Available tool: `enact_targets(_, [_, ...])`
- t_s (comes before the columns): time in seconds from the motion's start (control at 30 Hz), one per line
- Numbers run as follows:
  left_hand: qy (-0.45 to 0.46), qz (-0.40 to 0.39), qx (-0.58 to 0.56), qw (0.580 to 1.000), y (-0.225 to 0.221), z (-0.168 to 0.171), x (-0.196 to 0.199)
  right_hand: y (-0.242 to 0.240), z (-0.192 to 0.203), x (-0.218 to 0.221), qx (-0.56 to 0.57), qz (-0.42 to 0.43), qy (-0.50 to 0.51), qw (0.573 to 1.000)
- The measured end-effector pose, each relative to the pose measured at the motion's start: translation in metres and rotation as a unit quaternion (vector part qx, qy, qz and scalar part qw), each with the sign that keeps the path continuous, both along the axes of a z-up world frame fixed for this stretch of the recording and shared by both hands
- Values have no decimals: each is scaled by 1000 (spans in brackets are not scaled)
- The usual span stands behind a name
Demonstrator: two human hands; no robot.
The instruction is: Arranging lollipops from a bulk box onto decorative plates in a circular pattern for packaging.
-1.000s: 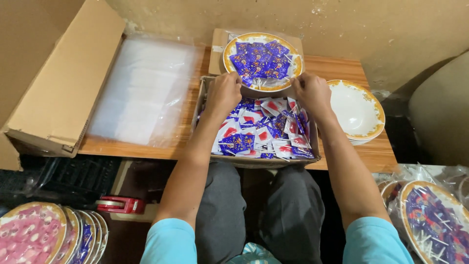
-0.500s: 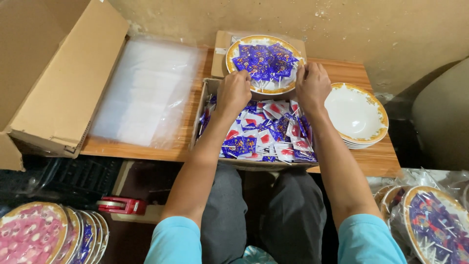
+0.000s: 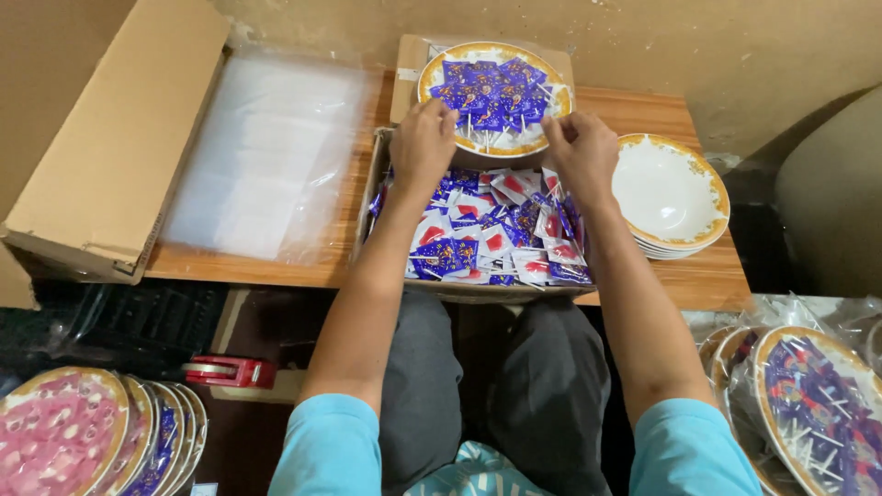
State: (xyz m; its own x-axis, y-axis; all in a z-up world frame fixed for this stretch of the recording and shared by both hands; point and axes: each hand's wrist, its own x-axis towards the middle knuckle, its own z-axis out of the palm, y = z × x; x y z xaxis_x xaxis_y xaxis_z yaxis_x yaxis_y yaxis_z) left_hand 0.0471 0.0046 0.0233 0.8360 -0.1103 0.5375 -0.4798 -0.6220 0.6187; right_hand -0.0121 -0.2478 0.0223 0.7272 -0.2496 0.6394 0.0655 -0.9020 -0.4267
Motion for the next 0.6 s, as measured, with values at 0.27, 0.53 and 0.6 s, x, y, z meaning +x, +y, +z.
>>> enact_targets(0.27, [100,14,41,994,37,-53,-29,-8,-20,-55,-37,52,216,974])
enact_targets(0.53, [159,-58,162,972,19,-72,-29,-4,-34,-53,-153,66,311,936])
enact_targets(0.6, [193,-64,152,967,4,-85,-28,-3,-36,-54,-150,45,322,934])
